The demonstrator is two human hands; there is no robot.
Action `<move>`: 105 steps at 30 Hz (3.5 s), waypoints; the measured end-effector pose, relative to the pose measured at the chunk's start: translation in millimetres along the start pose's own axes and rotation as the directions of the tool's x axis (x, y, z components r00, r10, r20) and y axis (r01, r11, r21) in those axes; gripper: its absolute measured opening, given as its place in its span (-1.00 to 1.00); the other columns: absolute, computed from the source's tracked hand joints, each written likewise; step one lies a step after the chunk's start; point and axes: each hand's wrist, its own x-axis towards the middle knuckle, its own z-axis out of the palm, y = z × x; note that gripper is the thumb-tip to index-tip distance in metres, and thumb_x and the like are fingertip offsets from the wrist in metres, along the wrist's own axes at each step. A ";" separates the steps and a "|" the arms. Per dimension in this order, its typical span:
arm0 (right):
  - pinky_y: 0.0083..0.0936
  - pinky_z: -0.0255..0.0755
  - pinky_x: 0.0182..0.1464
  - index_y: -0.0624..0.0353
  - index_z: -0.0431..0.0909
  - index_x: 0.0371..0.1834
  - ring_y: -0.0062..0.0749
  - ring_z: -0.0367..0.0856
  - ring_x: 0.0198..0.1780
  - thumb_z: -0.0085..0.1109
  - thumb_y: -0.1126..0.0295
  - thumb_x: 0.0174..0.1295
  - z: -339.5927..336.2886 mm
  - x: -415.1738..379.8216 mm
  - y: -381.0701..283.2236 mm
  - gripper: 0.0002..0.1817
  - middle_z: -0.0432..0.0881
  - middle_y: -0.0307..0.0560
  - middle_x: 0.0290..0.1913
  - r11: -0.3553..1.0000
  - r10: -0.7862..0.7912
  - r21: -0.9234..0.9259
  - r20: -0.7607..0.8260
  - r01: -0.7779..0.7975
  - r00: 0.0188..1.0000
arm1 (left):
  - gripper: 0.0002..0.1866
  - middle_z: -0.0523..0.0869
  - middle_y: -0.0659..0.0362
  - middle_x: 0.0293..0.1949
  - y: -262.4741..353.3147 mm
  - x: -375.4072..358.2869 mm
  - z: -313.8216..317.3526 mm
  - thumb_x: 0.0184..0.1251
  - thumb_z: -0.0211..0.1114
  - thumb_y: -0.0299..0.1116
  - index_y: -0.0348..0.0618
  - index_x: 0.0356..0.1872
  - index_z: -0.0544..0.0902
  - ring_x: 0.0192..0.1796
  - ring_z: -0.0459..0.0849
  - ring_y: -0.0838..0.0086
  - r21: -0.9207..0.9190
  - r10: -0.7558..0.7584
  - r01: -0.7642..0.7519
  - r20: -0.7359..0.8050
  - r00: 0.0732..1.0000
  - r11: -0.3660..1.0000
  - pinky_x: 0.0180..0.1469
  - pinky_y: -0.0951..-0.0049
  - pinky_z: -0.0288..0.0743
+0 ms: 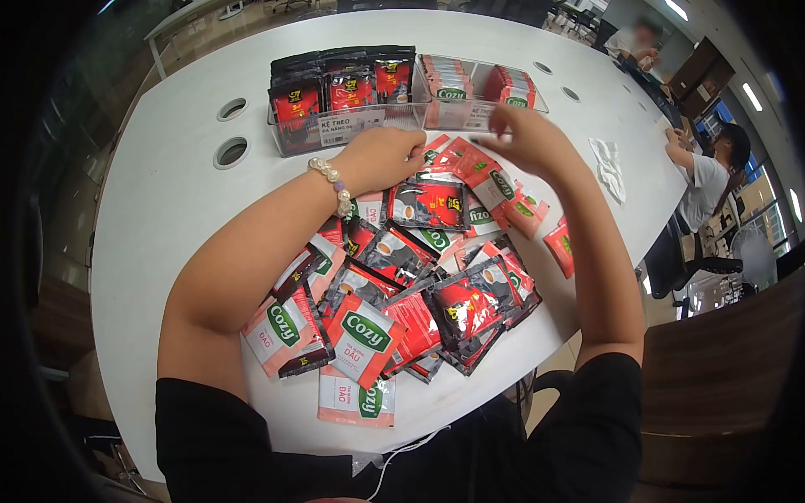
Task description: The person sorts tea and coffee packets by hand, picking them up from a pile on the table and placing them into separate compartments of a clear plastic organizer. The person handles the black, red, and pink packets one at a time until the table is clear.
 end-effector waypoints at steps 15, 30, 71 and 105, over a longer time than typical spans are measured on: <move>-0.60 0.34 -0.13 0.26 0.52 -0.09 -0.60 0.47 -0.22 0.10 0.51 0.24 33.7 -17.0 89.0 -0.81 0.59 -0.23 -0.27 0.714 0.131 0.683 -0.345 0.153 0.930 | -0.80 0.67 -0.01 -0.39 8.7 -0.8 -8.7 0.25 0.20 -0.21 -0.12 -0.29 0.56 -0.26 0.65 0.06 -0.006 -0.089 0.090 0.083 0.993 0.996 -0.20 0.13 0.47; -0.11 0.24 0.15 -0.05 0.61 -0.11 -0.20 0.40 0.20 -0.06 0.24 0.23 48.7 43.5 107.6 -0.72 0.49 -0.18 0.13 0.954 0.242 -0.014 -0.554 -0.300 0.796 | -0.81 0.68 0.02 -0.40 13.3 -1.6 -12.1 0.24 0.18 -0.22 -0.12 -0.29 0.56 -0.28 0.66 0.08 0.011 -0.101 0.101 0.090 0.991 0.995 -0.22 0.14 0.48; -0.49 0.46 0.00 0.21 0.42 0.08 -0.30 0.65 -0.03 0.03 0.61 0.13 48.3 -184.6 17.8 -0.60 0.60 0.10 0.05 0.785 0.427 0.608 -0.389 -0.120 0.816 | -0.81 0.62 0.06 -0.50 8.7 -1.6 -8.1 0.24 0.20 -0.21 -0.10 -0.30 0.54 -0.39 0.61 0.14 0.007 -0.081 0.081 0.060 0.995 0.997 -0.33 0.21 0.41; -0.65 0.34 -0.08 0.26 0.57 -0.15 -0.60 0.50 -0.14 0.14 0.54 0.23 6.8 -90.4 106.4 -0.85 0.61 -0.24 -0.20 0.662 0.351 0.723 -0.533 0.199 0.770 | -0.44 0.33 -0.06 0.29 35.5 1.0 -16.5 0.10 0.27 -0.39 0.02 0.19 0.39 0.06 0.59 0.04 0.284 0.121 -0.057 -0.213 0.970 0.957 -0.03 0.15 0.54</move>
